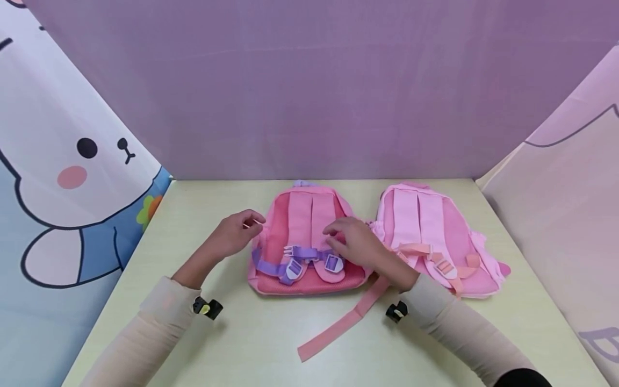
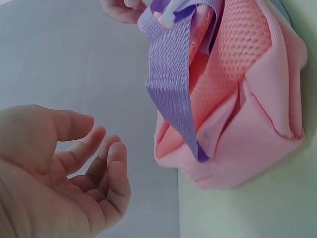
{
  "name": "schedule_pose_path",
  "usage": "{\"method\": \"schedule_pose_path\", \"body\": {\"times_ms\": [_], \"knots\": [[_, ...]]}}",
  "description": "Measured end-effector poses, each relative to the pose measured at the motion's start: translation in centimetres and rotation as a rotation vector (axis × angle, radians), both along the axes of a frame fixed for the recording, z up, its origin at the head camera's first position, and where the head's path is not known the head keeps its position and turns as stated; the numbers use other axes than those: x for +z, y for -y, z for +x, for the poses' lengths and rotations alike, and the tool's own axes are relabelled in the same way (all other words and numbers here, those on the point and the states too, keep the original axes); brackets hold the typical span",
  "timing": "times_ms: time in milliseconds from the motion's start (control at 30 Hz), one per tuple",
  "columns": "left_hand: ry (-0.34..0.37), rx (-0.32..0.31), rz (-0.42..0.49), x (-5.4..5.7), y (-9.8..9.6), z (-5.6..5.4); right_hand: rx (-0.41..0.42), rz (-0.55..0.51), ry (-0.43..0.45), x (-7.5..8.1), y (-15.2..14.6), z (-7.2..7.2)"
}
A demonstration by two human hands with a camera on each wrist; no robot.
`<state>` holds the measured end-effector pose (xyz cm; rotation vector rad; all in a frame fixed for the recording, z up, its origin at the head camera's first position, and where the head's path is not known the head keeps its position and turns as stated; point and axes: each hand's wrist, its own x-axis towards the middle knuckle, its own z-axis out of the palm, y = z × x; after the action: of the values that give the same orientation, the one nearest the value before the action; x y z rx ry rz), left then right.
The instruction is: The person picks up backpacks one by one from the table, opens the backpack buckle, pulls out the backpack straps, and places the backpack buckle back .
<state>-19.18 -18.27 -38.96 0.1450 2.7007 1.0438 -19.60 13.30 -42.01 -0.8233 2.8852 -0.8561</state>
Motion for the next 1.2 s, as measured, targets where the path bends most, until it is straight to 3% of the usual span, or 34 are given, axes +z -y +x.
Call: {"method": "schedule_pose_path", "body": {"times_ms": [200, 433, 800, 1200], "knots": [[0.022, 0.022, -0.007, -0.6, 1.2, 0.0, -0.118, -0.004, 0.042, 0.5, -1.0, -0.5], [0.095, 0.048, -0.031, -1.8, 2.0, -0.2, -0.234, 0.023, 0.063, 0.5, -2.1, -0.9], [0.247, 0.036, 0.010, -4.0, 1.4, 0.3, -0.278, 0.132, 0.071, -0.5, -2.9, -1.2], [0.259, 0.033, 0.040, -4.7, 0.6, 0.5, -0.260, 0.159, 0.079, -1.3, -2.7, -1.3]]}}
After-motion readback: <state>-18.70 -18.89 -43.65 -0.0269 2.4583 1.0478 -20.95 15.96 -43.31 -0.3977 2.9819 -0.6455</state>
